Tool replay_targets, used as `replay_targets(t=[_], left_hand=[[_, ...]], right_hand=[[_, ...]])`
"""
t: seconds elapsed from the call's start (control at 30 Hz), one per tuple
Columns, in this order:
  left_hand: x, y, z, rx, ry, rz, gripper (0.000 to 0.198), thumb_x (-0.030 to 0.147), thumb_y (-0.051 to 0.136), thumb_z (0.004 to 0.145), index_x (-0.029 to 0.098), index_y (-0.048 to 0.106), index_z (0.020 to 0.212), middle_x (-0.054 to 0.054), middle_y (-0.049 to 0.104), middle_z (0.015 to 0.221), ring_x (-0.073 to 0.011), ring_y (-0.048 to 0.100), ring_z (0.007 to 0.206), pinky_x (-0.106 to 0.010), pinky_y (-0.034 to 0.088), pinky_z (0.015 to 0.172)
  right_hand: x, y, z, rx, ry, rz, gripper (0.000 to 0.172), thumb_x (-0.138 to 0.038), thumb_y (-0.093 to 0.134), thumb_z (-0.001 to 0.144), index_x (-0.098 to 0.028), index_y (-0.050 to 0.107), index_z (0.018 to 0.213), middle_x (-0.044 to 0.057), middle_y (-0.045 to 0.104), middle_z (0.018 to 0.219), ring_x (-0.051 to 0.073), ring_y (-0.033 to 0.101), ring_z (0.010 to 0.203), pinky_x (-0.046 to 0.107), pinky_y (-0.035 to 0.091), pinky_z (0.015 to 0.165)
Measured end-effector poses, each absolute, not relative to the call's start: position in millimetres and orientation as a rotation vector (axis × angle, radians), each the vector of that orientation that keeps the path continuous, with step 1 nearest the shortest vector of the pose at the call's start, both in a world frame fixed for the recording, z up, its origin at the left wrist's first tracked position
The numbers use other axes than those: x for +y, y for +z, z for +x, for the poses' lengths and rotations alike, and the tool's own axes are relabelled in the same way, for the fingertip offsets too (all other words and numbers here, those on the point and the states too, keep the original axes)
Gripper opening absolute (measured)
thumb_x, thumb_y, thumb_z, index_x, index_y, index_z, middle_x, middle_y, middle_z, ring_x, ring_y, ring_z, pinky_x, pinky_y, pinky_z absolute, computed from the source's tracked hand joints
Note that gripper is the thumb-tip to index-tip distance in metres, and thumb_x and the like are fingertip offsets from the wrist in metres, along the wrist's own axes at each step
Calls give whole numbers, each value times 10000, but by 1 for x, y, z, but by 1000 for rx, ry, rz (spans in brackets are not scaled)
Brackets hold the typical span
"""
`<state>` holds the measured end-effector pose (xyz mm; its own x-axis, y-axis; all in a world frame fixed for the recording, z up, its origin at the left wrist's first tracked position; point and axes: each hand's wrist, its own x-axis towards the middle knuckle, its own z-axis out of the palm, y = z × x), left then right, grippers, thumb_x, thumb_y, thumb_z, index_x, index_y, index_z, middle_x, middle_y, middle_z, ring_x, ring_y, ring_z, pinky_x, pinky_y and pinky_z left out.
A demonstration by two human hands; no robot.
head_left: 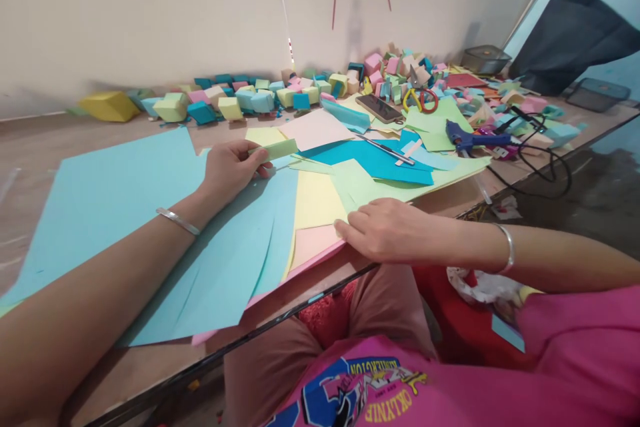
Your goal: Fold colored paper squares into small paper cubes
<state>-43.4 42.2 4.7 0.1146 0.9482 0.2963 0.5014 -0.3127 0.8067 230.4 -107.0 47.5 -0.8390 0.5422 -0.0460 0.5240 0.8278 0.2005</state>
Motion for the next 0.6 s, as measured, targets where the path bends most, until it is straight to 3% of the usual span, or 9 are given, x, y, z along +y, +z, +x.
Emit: replay_targets(t=[0.2, 0.43, 0.6], left_hand=[[44, 6, -42, 1362, 1114, 1728, 211, 364, 652, 763, 157, 636, 725, -52, 700, 670, -124, 625, 523, -212, 460, 477], [44, 9, -42, 1386, 1076, 1705, 180, 323, 638, 760, 159, 632, 686, -47, 701, 628, -131, 633, 511, -211, 448, 458], [40, 7, -43, 1343, 1098, 1753, 193, 341, 656, 746, 148, 657, 750, -55, 716, 669, -127, 642, 527, -193, 418, 446]], right_hand=[[-77, 65, 229, 2930, 11, 1244, 234, -142, 418, 882, -160, 605, 1023, 67, 669, 855, 150, 524, 684, 275, 252, 564], [-58, 69, 224, 2941, -226, 1250, 215, -88, 450, 843, -160, 649, 879, 45, 640, 769, 138, 502, 674, 254, 283, 595], [-64, 76, 235, 2953, -358, 1091, 269, -170, 430, 911, -189, 683, 820, 18, 650, 704, 122, 525, 623, 246, 326, 589]])
